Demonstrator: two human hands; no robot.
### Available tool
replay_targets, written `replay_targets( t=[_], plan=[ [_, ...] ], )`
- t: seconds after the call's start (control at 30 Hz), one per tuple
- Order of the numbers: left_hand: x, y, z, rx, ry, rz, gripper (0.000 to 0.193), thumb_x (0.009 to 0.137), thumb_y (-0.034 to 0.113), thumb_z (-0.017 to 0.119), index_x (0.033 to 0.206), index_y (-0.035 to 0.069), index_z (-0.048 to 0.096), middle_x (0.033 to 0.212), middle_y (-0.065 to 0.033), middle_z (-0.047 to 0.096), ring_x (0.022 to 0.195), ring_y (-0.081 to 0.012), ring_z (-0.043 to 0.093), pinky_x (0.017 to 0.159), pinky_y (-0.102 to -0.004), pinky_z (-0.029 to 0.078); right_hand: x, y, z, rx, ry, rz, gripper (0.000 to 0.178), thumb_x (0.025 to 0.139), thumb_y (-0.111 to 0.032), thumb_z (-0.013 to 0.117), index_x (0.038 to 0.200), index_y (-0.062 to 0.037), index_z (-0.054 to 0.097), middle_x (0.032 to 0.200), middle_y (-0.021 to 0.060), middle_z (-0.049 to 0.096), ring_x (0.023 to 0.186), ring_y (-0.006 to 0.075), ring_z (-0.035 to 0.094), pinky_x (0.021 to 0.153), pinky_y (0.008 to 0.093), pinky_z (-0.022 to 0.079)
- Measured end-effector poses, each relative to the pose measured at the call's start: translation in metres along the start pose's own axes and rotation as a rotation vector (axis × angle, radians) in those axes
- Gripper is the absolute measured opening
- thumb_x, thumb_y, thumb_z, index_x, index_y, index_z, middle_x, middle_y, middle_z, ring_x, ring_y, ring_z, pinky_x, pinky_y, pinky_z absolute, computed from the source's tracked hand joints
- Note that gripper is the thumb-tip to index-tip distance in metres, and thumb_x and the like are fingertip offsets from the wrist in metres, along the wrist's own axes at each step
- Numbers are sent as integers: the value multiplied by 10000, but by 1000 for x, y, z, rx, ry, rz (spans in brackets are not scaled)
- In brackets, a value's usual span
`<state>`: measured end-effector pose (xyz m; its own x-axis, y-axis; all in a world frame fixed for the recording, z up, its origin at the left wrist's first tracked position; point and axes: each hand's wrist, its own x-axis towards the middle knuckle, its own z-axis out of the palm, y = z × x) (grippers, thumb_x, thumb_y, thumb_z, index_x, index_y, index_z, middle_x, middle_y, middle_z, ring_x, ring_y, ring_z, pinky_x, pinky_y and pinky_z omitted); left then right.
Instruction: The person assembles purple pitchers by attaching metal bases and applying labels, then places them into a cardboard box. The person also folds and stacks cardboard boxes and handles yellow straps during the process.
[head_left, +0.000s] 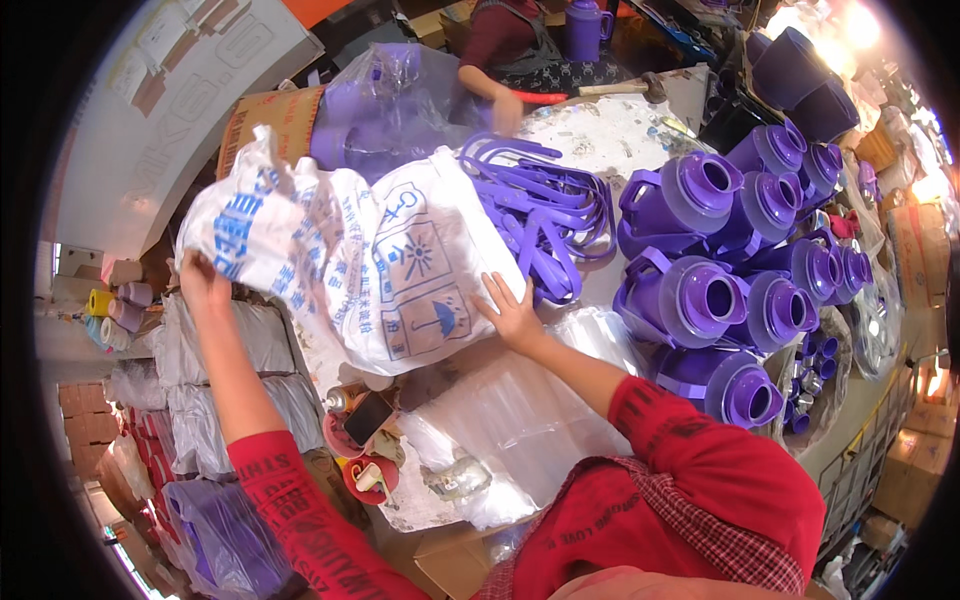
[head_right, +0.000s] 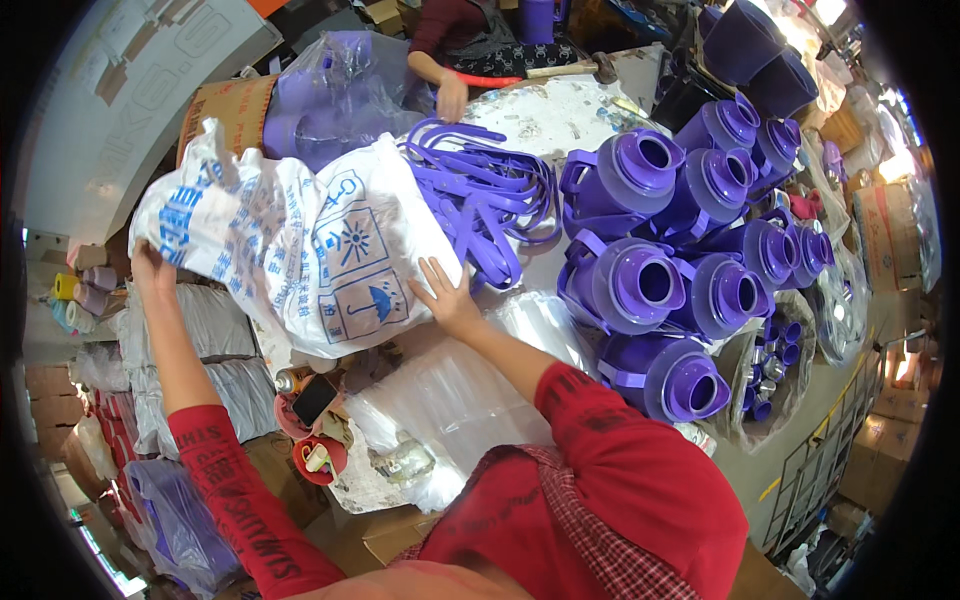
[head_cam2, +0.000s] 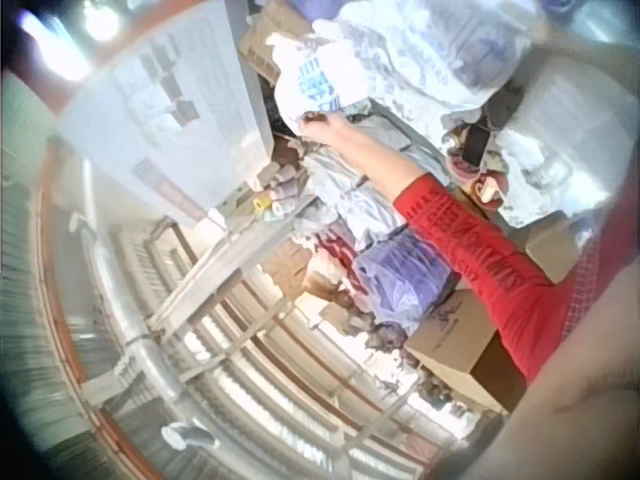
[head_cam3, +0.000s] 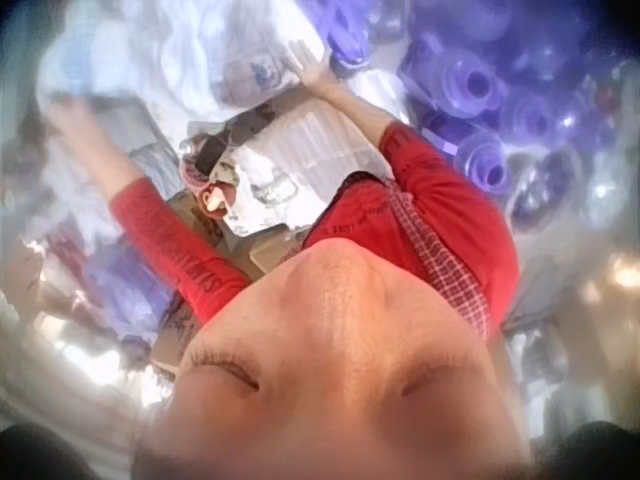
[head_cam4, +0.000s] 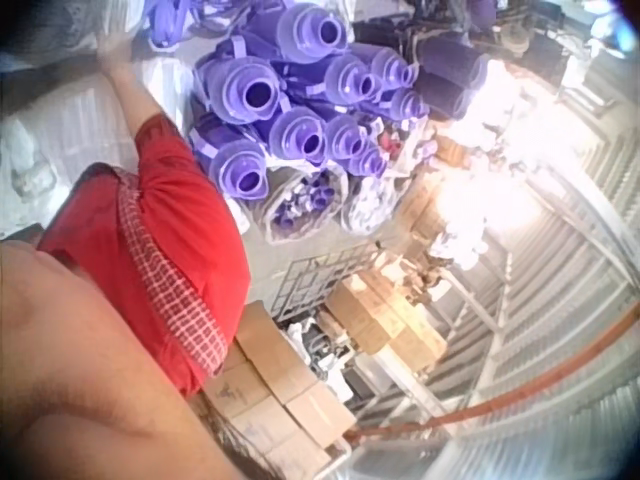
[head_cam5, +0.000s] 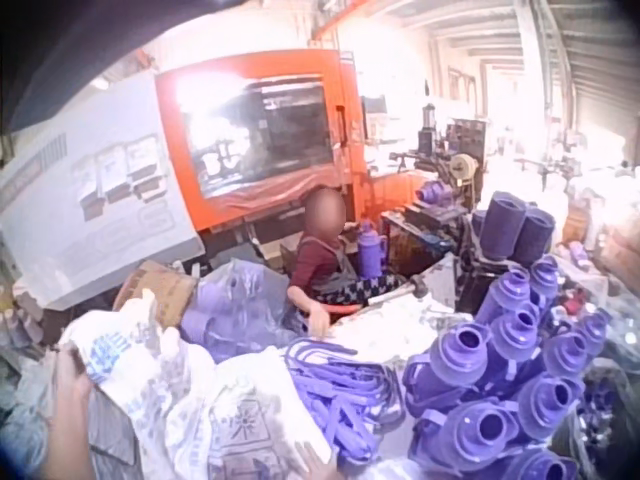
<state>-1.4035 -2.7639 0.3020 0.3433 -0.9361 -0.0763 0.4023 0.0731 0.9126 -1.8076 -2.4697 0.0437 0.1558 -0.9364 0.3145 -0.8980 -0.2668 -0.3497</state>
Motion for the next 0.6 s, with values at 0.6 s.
replay_targets(
  t=[0.6],
  plan=[
    [-144,-98,-82,941,-49,-292,547,888,406,645,1240,2,531,1077,-141,686,1018,-244,634,894,-436,488,29,5,16,-83,-464,12,871,739,-117,747,1491,-201,315,1600,130,60,1481,304,99,980,760,266]
  ],
)
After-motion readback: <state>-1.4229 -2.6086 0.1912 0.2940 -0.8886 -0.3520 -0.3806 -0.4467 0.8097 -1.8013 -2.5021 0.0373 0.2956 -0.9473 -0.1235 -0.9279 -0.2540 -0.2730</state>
